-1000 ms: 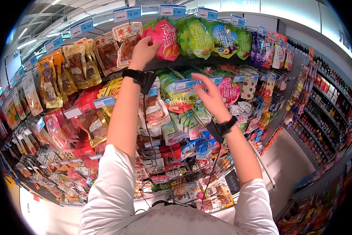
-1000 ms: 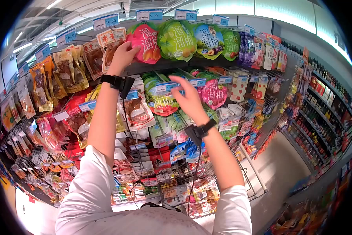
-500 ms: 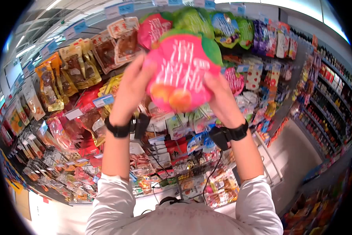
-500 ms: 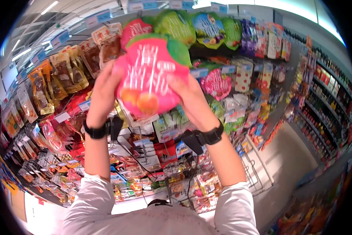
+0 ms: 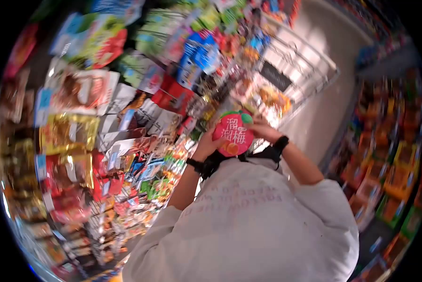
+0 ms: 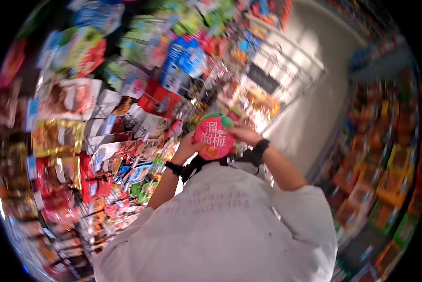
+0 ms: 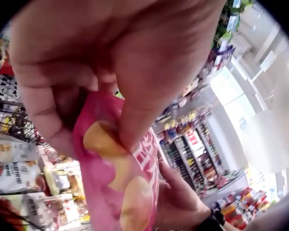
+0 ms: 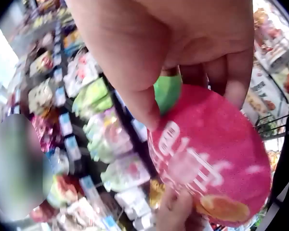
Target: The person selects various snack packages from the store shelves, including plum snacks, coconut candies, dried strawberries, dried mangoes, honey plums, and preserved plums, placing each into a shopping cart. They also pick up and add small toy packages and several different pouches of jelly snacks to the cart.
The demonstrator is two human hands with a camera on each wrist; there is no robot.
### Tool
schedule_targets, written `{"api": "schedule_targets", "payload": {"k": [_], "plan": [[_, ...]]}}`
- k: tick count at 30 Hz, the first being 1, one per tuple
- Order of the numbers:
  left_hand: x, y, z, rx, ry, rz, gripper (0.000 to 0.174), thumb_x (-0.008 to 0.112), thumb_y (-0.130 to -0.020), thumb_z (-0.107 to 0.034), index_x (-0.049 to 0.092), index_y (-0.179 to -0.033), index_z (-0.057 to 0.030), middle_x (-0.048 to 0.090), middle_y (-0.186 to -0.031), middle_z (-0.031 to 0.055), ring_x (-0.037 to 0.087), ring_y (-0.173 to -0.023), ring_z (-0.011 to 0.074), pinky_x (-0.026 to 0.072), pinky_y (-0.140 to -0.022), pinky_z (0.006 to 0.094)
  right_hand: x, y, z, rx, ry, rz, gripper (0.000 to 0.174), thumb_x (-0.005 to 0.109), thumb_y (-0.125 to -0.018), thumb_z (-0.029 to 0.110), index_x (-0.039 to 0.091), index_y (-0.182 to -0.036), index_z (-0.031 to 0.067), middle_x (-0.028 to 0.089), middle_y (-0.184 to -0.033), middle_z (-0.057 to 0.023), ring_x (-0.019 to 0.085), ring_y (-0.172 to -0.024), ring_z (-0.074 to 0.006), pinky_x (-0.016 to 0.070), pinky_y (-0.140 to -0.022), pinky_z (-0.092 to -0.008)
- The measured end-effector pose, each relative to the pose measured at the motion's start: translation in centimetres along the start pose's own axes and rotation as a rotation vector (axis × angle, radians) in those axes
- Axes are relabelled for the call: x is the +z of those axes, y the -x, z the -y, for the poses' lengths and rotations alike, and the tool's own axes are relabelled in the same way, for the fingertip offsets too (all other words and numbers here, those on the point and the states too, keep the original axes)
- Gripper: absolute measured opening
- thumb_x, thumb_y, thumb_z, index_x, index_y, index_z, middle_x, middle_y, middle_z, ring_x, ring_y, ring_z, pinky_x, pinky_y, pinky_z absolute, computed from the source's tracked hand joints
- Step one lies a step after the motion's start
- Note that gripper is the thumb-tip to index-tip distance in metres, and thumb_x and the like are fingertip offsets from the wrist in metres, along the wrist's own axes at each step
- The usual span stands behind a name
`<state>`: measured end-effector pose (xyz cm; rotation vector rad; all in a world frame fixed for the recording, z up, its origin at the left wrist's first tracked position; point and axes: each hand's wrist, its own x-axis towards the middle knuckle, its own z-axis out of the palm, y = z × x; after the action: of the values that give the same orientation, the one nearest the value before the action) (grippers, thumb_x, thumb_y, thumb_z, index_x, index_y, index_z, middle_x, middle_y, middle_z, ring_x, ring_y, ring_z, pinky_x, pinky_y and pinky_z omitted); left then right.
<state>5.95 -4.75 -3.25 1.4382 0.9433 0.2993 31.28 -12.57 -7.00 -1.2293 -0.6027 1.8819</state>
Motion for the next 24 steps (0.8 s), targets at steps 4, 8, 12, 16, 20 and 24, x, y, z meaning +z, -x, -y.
{"api": "schedule_targets", "payload": {"k": [4, 8, 12, 16, 20, 24], "plan": [[1.6, -1.4, 6.6, -0.116, -0.025, 0.178, 0.045, 0.068, -0.084, -0.011, 0.049, -0.122, 0.001, 0.062, -0.106, 0.0045, 0.06, -0.093, 0.0108, 0.0494, -0.084, 0.0273, -3.0, 0.2, -5.5, 0.079, -0.11, -0.039, 0.031, 0.062, -0.09, 0.019, 0.057, -0.118, 0.009, 0.064, -0.102, -0.0005, 0.063, -0.086, -0.0097, 0.0545, -0.072, -0.0275], [2.9, -2.2, 10.4, -0.244, -0.089, 0.049, 0.048, 0.068, -0.084, -0.014, 0.047, -0.126, -0.0031, 0.063, -0.104, 0.0083, 0.062, -0.091, 0.014, 0.0499, -0.08, 0.0279, -4.6, -1.9, -8.3, 0.048, 0.001, -0.211, 0.015, 0.062, -0.089, 0.015, 0.063, -0.103, 0.0085, 0.062, -0.083, 0.0036, 0.058, -0.072, -0.0062, 0.0494, -0.062, -0.0231], [2.0, -1.4, 12.1, -0.324, -0.134, -0.121, 0.04, 0.062, -0.086, -0.016, 0.051, -0.122, -0.0044, 0.063, -0.104, 0.0116, 0.063, -0.089, 0.0183, 0.0501, -0.076, 0.0292, -8.9, -9.2, -10.5, -0.063, -0.03, -0.447, 0.025, 0.066, -0.084, 0.01, 0.065, -0.108, 0.0063, 0.065, -0.079, 0.0009, 0.057, -0.068, -0.0077, 0.0463, -0.06, -0.0242], [0.2, 2.1, 13.2, -0.431, -0.22, -0.035, 0.031, 0.055, -0.091, -0.018, 0.055, -0.118, -0.0029, 0.062, -0.11, 0.0092, 0.064, -0.093, 0.0176, 0.0514, -0.075, 0.029, -14.5, -18.2, -12.3, -0.091, 0.289, -0.731, 0.037, 0.071, -0.078, 0.023, 0.065, -0.112, 0.0087, 0.069, -0.088, -0.0093, 0.065, -0.076, -0.0196, 0.0498, -0.073, -0.0322], [-1.3, 7.4, 13.1, -0.586, -0.211, -0.042, 0.03, 0.049, -0.096, -0.023, 0.054, -0.118, -0.0042, 0.062, -0.113, 0.0077, 0.065, -0.093, 0.0194, 0.052, -0.075, 0.03, -17.7, -22.6, -10.0, -0.001, 0.578, -0.881, 0.031, 0.066, -0.079, 0.026, 0.066, -0.11, 0.0179, 0.068, -0.097, -0.0157, 0.065, -0.092, -0.0299, 0.0507, -0.082, -0.0389], [-2.1, 11.5, 13.2, -0.757, 0.034, -0.152, 0.027, 0.048, -0.097, -0.023, 0.057, -0.115, -0.0057, 0.064, -0.109, 0.0066, 0.065, -0.091, 0.0182, 0.0492, -0.074, 0.0293, -19.8, -26.3, -12.8, 0.149, 0.67, -0.842, 0.028, 0.063, -0.079, 0.024, 0.067, -0.107, 0.0219, 0.067, -0.102, -0.0139, 0.064, -0.096, -0.0313, 0.0505, -0.085, -0.0396]]}}
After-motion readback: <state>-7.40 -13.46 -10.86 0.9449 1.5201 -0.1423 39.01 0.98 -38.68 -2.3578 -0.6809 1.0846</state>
